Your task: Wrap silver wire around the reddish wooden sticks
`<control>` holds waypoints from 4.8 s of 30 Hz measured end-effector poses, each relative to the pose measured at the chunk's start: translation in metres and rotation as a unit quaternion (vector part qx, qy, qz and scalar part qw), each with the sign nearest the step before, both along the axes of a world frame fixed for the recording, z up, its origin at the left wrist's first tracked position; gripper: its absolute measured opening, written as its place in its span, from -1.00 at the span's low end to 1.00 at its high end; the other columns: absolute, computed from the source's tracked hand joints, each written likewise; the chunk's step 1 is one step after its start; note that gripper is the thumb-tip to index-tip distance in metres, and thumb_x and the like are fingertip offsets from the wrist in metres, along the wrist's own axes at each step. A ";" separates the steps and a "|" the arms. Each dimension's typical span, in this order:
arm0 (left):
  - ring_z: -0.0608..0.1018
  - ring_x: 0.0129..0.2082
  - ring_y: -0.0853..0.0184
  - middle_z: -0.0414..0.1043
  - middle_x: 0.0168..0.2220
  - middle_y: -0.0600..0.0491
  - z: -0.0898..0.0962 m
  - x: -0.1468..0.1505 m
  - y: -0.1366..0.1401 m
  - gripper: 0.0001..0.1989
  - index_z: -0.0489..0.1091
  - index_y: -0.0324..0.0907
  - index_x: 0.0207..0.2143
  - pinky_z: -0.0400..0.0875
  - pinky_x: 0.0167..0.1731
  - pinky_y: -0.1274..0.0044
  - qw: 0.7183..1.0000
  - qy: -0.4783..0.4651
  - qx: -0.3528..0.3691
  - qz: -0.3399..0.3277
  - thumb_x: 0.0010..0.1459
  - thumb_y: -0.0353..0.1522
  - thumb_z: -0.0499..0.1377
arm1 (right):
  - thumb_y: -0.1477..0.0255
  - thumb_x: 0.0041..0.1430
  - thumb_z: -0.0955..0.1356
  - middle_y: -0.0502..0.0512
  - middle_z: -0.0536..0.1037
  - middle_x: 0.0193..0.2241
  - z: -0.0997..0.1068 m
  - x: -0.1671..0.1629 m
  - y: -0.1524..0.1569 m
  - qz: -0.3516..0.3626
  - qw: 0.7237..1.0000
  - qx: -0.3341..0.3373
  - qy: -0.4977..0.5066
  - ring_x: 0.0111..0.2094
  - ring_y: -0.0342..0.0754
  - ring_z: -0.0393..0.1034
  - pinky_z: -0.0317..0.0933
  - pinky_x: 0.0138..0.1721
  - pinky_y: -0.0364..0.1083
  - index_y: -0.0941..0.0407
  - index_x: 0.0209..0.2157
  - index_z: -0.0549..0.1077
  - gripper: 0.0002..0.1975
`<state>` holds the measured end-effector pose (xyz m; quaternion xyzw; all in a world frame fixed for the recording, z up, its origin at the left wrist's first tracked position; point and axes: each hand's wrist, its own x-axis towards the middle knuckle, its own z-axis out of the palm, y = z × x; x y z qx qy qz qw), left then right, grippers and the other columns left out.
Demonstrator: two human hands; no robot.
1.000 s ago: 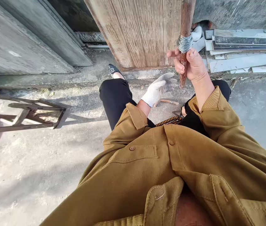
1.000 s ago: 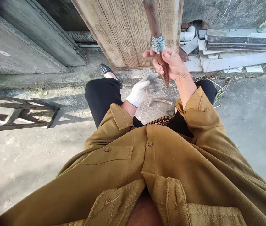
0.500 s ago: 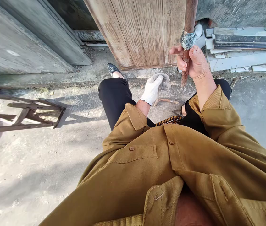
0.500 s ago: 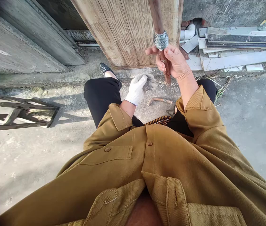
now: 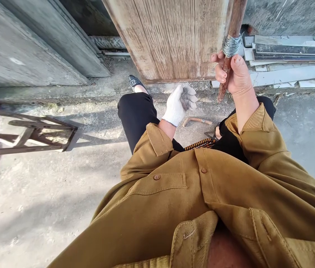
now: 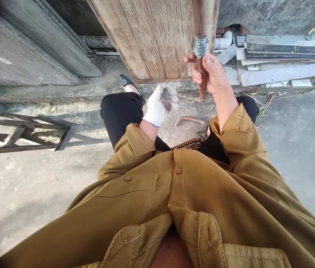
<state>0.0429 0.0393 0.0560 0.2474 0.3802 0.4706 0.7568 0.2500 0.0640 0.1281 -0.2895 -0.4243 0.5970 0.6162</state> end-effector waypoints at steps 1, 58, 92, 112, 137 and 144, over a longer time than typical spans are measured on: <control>0.59 -0.64 0.36 0.52 -0.52 0.08 0.001 -0.001 0.000 -0.39 0.57 -0.15 -0.21 0.41 -0.68 0.61 1.000 0.000 -0.007 -0.004 0.66 0.14 0.12 | -0.06 -0.10 0.69 0.03 0.66 -0.26 -0.001 0.001 0.001 -0.007 1.000 -0.002 -0.002 -0.52 -0.15 -0.18 -0.24 -0.58 -0.11 -0.04 -0.33 0.54 -0.48; 0.40 -0.57 0.44 0.68 -0.17 0.00 0.003 -0.019 -0.010 -0.37 0.57 -0.06 0.20 0.69 -0.28 0.39 0.983 -0.013 0.151 -0.102 0.50 0.25 0.27 | 0.17 0.25 0.68 -0.09 0.66 -0.27 -0.069 -0.003 0.036 0.166 0.970 -0.180 -0.004 -0.39 -0.17 0.18 0.11 -0.49 -0.14 0.03 -0.09 0.52 -0.58; 0.60 -0.38 0.30 0.50 -0.27 0.12 -0.012 -0.010 -0.003 -0.64 0.51 0.01 0.02 0.60 -0.24 0.42 0.978 0.073 0.191 0.030 0.22 -0.23 0.48 | 0.11 0.17 0.68 -0.22 0.57 -0.35 -0.033 0.000 0.010 0.109 0.974 -0.151 0.130 -0.43 -0.11 0.43 0.62 -0.10 0.04 -0.13 -0.03 0.50 -0.53; 0.63 0.01 0.14 0.49 -0.24 0.04 -0.001 -0.021 -0.005 -0.56 0.30 -0.09 -0.43 0.50 0.26 0.20 0.901 0.246 0.355 0.044 0.26 -0.36 0.54 | 0.09 0.37 0.58 -0.15 0.55 -0.46 -0.058 0.008 0.032 -0.016 0.955 -0.268 0.122 -0.42 0.00 0.53 0.66 -0.09 0.11 -0.13 -0.14 0.52 -0.74; 0.29 -0.60 0.55 0.59 -0.12 0.03 -0.041 -0.044 0.020 -0.59 0.37 -0.08 -0.09 0.33 -0.57 0.57 0.947 0.173 0.272 -0.018 0.30 -0.15 0.51 | -0.37 -0.04 0.59 0.06 0.32 -0.54 -0.006 0.043 0.025 0.027 0.986 -0.097 -0.131 0.01 0.23 0.28 0.16 -0.02 0.10 -0.30 -0.13 0.66 -0.40; 0.25 -0.59 0.62 0.56 0.25 -0.07 -0.057 -0.055 0.027 -0.17 0.41 0.04 0.29 0.25 -0.59 0.58 0.938 0.122 0.320 -0.048 0.12 0.11 0.61 | -0.11 -0.27 0.80 -0.10 0.37 -0.54 -0.014 0.055 0.035 -0.070 0.996 -0.015 0.045 -0.12 0.07 0.21 0.14 0.04 -0.02 -0.20 -0.20 0.66 -0.36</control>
